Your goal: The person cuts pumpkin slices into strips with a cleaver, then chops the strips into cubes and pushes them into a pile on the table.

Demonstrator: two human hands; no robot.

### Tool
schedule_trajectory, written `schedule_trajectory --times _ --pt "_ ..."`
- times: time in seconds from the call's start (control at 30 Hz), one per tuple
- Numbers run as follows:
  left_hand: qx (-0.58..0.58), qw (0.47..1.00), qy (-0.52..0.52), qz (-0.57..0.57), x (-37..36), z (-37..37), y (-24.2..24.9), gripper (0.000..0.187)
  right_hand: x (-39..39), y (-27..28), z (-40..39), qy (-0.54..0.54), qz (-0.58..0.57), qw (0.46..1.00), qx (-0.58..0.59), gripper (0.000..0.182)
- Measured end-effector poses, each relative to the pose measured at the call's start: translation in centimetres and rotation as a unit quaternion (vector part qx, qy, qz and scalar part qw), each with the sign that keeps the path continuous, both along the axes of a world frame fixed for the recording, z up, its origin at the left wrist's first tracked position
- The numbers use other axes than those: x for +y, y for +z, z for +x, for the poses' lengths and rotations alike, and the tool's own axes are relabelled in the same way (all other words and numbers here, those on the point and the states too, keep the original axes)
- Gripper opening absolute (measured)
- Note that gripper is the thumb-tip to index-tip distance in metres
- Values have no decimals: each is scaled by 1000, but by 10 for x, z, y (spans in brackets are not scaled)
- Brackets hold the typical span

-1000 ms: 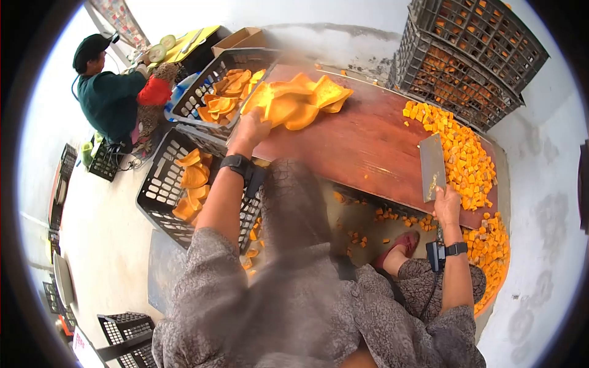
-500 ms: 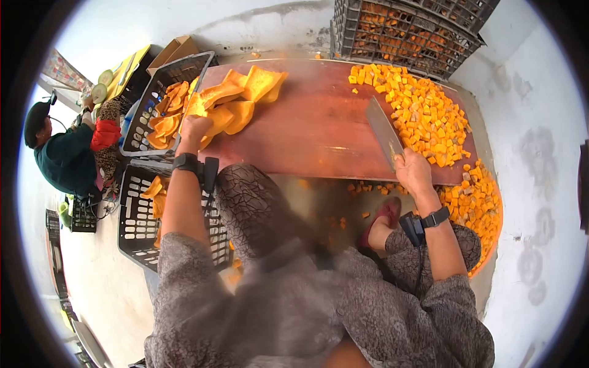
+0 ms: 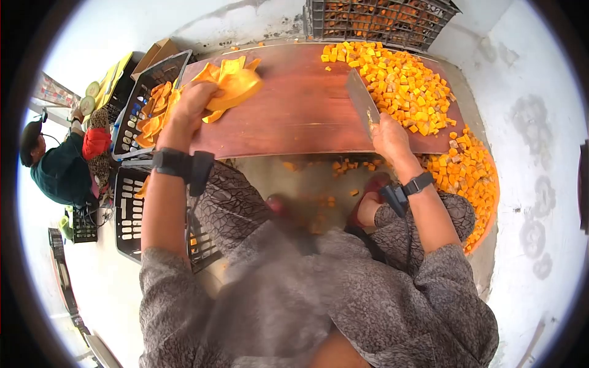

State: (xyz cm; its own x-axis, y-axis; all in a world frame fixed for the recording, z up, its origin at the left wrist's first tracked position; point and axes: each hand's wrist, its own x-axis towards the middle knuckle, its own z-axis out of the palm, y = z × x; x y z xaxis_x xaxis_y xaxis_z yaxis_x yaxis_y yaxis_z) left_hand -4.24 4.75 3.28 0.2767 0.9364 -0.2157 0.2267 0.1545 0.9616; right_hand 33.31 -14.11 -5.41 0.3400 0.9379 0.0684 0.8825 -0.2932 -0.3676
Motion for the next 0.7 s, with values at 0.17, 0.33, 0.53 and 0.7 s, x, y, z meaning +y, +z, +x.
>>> schedule_trajectory --times 0.17,0.33,0.53,0.7 --pt "122 990 -68 32 -33 111 3 10 -2 -1 -2 -16 12 1000 10 24" --pt "306 901 -223 214 -37 159 -72 22 -2 3 -4 -24 1 999 21 24" --pt "286 949 -117 56 -47 183 -141 35 -5 -2 -2 -27 12 1000 10 24" --pt "236 952 -114 157 -58 191 -171 31 -9 1 -6 -21 3 1000 -10 22"
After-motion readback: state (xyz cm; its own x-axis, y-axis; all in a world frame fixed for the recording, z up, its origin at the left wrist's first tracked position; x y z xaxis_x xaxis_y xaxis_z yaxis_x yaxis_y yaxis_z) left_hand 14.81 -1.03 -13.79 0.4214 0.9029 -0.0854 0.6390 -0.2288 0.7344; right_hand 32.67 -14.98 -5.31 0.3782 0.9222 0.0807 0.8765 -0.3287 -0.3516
